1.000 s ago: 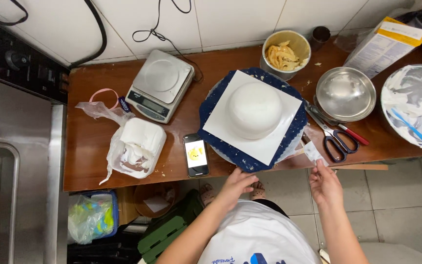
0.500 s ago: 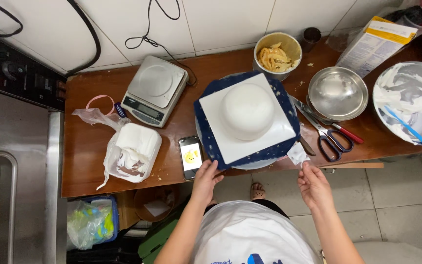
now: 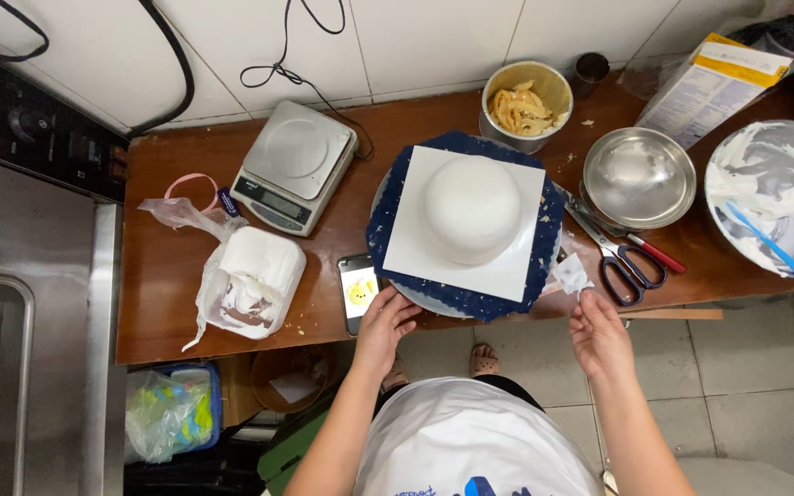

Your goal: Mix yellow food coloring into white frosting and then begin washing used baking equipment.

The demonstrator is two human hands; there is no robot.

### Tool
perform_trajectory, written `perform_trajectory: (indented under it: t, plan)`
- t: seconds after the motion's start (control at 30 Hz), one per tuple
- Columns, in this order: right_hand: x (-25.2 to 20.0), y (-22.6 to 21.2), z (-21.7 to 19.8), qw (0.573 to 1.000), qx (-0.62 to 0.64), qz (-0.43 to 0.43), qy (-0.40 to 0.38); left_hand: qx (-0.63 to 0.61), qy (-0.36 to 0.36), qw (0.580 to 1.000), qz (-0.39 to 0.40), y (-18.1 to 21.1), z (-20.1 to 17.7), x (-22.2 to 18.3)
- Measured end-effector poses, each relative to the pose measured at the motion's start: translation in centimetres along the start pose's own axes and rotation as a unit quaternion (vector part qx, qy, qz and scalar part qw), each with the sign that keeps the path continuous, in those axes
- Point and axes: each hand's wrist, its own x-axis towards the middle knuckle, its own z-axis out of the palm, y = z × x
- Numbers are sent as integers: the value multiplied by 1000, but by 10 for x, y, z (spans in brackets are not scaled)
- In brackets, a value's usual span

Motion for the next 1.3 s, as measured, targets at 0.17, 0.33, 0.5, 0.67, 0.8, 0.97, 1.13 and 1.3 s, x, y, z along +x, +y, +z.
perform_trajectory:
  t: [0.17, 0.33, 0.5, 0.67, 0.8, 0.97, 1.13, 1.3]
  plan:
    - [8, 0, 9, 1000, -17, -3, 1, -8, -8, 1000, -24, -16, 1, 4]
    - [14, -5, 21, 999, -39, -28, -2, -14, -14, 999, -35, -19, -4, 4]
    - [12, -12, 29, 997, -65, -32, -7, -10, -9, 999, -38, -12, -4, -6]
    - [31, -7, 26, 998, -53, -25, -13, -12, -12, 999, -39, -16, -5, -8]
    - [32, -18, 22, 1000, 5, -30, -8, -9, -16, 999, -42, -13, -2, -15]
    - [59, -33, -19, 997, 32, -55, 35, 6, -18, 999, -49, -17, -8, -22]
    - [73, -64, -55, 994, 31, -89, 54, 9, 9, 997, -81, -12, 3, -39]
    - [97, -65, -86, 989, 16, -87, 122, 58, 18, 993, -105, -28, 5, -40]
